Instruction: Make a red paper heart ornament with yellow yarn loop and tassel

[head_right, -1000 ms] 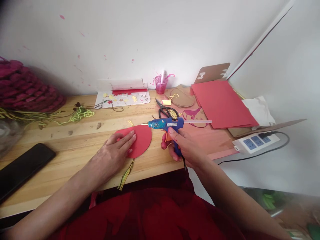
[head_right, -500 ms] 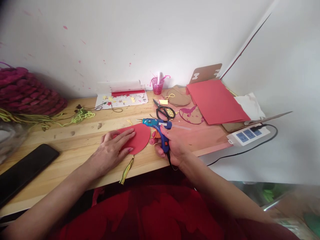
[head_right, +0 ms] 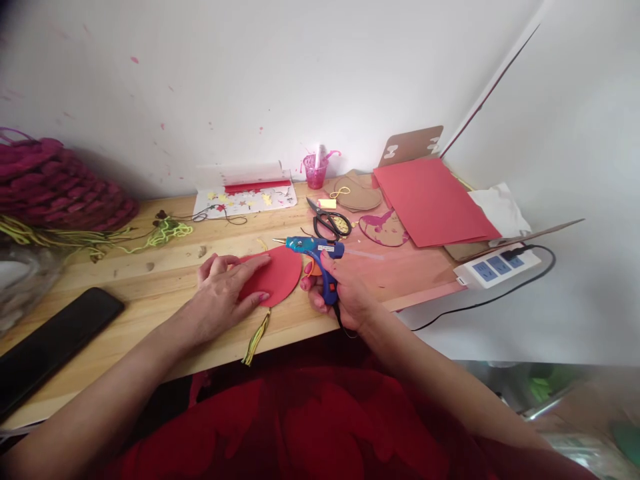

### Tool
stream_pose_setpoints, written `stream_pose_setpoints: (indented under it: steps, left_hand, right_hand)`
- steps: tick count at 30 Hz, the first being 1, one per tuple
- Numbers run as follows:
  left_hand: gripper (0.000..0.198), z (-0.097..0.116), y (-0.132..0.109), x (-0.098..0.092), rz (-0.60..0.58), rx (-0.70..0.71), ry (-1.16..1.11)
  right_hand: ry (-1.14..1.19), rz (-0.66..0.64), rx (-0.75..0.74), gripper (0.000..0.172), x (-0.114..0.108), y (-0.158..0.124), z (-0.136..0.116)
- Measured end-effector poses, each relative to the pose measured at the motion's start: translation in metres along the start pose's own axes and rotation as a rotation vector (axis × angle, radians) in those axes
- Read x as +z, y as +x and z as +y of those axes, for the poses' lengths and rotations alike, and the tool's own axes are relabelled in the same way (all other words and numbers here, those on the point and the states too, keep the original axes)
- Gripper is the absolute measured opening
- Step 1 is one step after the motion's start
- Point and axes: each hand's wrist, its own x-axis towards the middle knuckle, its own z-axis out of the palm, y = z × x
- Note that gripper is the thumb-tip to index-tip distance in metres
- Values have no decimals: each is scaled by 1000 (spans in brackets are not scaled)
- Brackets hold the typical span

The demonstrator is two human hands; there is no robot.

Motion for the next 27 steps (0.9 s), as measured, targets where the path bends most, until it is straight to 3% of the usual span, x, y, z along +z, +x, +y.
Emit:
stream_pose_setpoints:
  steps: [10, 16, 22, 27]
  left_hand:
    - [41, 4, -5, 13, 119, 82, 95]
    - [36, -4, -2, 5, 82, 154, 59]
    - [32, 5, 2, 0, 110, 232, 171]
    - [30, 3, 6, -5, 53, 218, 147]
  right_hand:
    - [-48, 10, -29, 42, 4, -2, 2]
    - [-22, -17, -46, 44, -2, 0, 6]
    - [-41, -16, -21, 44, -3, 0, 5]
    - [-38, 2, -47, 43, 1, -1, 3]
